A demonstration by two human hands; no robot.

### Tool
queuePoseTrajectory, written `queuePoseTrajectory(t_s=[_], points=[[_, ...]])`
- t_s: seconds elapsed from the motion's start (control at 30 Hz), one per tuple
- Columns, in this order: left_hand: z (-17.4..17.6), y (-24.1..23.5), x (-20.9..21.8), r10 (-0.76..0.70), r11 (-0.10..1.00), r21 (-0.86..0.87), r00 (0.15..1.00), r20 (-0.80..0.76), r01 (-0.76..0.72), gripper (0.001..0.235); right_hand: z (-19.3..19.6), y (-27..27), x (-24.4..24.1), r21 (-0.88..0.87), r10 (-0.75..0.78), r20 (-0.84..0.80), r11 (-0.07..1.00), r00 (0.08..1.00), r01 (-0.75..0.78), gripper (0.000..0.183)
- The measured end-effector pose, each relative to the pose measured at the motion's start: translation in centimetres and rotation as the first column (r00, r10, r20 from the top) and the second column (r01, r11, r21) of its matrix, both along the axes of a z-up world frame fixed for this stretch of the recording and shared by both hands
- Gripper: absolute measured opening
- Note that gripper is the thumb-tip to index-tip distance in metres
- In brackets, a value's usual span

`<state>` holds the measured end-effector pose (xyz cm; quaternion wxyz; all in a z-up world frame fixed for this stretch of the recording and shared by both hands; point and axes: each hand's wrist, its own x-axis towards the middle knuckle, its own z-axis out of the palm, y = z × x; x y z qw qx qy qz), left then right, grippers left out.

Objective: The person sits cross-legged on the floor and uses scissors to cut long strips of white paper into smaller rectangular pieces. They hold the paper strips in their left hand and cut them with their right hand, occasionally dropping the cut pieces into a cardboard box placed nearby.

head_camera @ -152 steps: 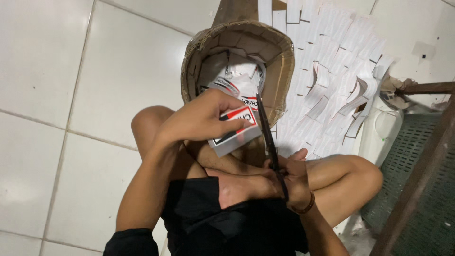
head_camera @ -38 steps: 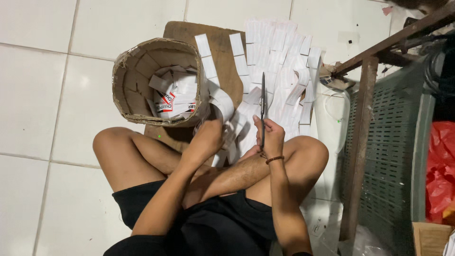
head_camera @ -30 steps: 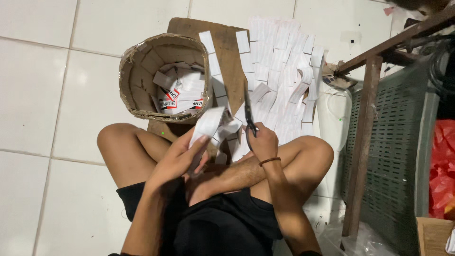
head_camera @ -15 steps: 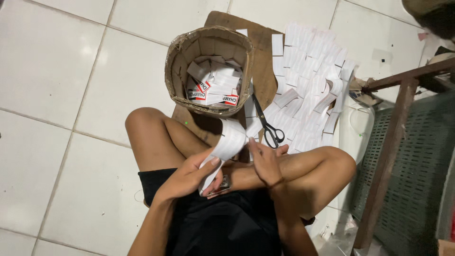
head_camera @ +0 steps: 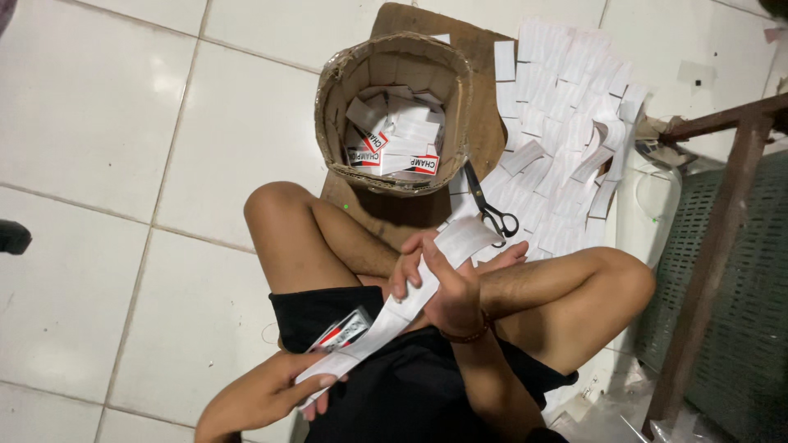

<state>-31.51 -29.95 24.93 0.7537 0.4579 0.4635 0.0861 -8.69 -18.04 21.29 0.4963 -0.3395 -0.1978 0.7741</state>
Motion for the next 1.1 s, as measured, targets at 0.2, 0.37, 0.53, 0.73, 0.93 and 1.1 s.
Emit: queuePoseTrajectory(t_s=[0.2,0.37,0.53,0.73,0.93,1.1], points=[[-1.4,-3.5,-4.1,-0.028,0.98,-0.19,0.899,-0.437,-0.062,0.03,0.6,-0.5,-2.6,0.066,0.215,-0.068,0.975,0.974,-0.21,0.04],[-2.7,0.9,-0.6,0.292,0.863,0.451,0.953,-0.074,-0.229,0.075,0.2,-1.8,-4.8,0.094,0.417,-0.147,0.909,0.897,-0.407,0.038],[0.4,6.6,2.4,0.425,0.864,0.206,0.885,0.188,-0.459,0.024,0.5,0.1,-3.8,0.28,0.188,0.344,0.915,0.92,-0.292,0.049],[-2.7,6.5,4.4,0.627,0.767,0.097,0.773,0.095,-0.634,0.013,-1.8,1.2,-0.6,0.452,-0.414,0.59,0.881,0.693,0.142,0.023],[-5.7,5.5,5.8,0.783,0.611,-0.004,0.603,0.15,-0.792,0.019,-0.2,1.5,-1.5,0.635,-0.522,0.587,0.771,0.619,0.048,0.019],[-6.7,5.1,6.8,0.886,0.445,-0.078,0.425,0.187,-0.892,0.018,-0.3,1.5,-0.9,0.673,-0.565,0.547,0.736,0.618,0.077,0.019]])
